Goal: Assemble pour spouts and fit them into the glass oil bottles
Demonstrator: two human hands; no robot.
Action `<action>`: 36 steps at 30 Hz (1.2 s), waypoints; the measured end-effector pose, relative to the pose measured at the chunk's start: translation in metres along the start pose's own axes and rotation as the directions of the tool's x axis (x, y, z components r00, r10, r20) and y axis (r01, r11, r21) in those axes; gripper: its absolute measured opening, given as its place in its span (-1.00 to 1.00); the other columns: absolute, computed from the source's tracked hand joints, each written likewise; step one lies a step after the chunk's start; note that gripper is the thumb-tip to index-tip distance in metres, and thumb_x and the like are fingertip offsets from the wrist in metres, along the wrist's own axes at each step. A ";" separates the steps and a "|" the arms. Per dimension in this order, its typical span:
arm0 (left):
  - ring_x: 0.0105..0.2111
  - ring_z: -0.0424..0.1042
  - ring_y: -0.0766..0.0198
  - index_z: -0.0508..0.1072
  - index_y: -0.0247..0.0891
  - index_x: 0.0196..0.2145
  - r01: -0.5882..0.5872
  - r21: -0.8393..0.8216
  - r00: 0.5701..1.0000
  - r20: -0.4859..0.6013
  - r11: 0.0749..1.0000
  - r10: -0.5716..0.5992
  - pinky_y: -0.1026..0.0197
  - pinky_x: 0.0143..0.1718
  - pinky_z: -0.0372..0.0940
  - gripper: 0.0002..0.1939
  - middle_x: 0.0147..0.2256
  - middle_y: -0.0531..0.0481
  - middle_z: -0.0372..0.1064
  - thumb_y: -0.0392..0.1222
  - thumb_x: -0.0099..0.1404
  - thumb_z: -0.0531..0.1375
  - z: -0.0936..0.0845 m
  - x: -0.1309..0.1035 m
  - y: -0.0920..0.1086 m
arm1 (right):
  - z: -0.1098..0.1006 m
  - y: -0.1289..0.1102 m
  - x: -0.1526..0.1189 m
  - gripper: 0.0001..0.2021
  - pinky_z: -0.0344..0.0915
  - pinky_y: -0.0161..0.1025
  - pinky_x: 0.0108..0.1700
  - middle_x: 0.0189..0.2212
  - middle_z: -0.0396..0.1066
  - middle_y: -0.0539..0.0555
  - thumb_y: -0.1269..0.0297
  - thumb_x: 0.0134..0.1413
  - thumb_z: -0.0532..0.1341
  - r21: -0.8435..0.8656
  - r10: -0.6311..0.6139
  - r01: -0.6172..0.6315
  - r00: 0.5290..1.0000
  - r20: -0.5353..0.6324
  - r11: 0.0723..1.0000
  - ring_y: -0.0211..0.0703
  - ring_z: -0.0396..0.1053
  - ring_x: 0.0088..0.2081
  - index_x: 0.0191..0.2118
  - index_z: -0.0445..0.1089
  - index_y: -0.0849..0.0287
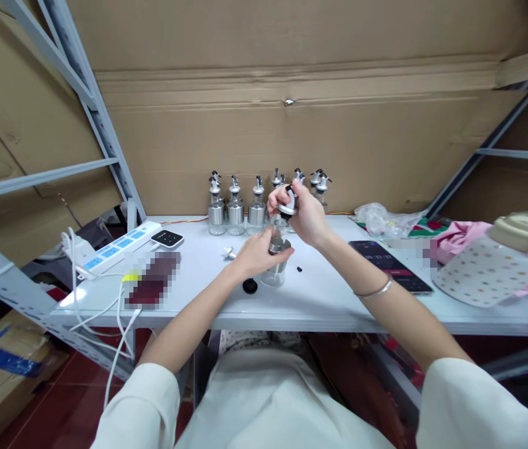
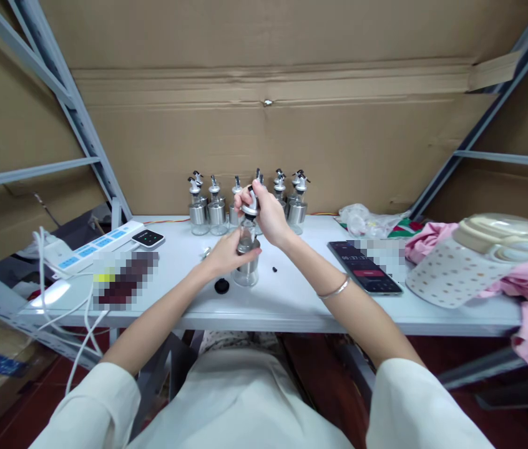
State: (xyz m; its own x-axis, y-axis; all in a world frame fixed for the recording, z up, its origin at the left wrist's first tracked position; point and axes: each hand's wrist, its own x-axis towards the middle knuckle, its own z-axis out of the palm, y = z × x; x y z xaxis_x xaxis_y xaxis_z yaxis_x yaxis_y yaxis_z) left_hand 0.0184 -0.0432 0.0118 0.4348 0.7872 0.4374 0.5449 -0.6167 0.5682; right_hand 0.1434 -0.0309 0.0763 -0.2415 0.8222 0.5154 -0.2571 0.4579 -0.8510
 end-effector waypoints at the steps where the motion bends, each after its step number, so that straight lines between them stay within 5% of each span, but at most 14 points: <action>1: -0.28 0.41 0.12 0.28 -0.24 -0.22 -0.010 -0.012 1.000 -0.021 1.000 0.010 0.09 -0.22 0.28 -0.63 -0.27 -0.07 0.40 0.09 0.18 0.17 0.002 0.000 -0.002 | -0.001 0.001 0.001 -0.45 0.24 -0.27 -0.39 -0.56 0.23 0.02 -0.29 0.08 -0.02 -0.012 -0.006 0.006 1.000 0.000 1.000 -0.22 0.29 -0.42 -0.61 0.04 0.12; 7: -0.36 0.38 0.20 0.27 -0.24 -0.27 -0.058 -0.077 0.994 -0.093 0.995 0.051 0.16 -0.28 0.26 -0.66 -0.34 -0.03 0.38 0.04 0.13 0.20 0.010 -0.002 -0.010 | -0.003 0.010 -0.002 -0.45 0.23 -0.25 -0.30 -0.52 0.27 0.02 -0.29 0.08 -0.03 -0.036 0.017 -0.015 0.998 0.054 0.999 -0.23 0.26 -0.42 -0.60 0.07 0.13; 36: -0.33 0.39 0.18 0.29 -0.26 -0.23 -0.074 -0.052 0.994 -0.086 0.996 0.070 0.14 -0.26 0.27 -0.66 -0.29 -0.06 0.39 0.04 0.15 0.16 0.012 -0.001 -0.012 | 0.001 0.014 -0.008 -0.41 0.21 -0.26 -0.36 -0.56 0.26 0.01 -0.30 0.08 -0.05 -0.015 0.076 -0.075 0.995 0.063 0.997 -0.26 0.18 -0.50 -0.64 0.04 0.13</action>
State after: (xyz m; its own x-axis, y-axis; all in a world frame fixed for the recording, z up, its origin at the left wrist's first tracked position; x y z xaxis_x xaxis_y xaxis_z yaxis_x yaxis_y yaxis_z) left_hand 0.0202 -0.0370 -0.0043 0.4081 0.7401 0.5346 0.4728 -0.6722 0.5697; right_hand 0.1408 -0.0316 0.0606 -0.3192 0.8314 0.4549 -0.2241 0.4002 -0.8886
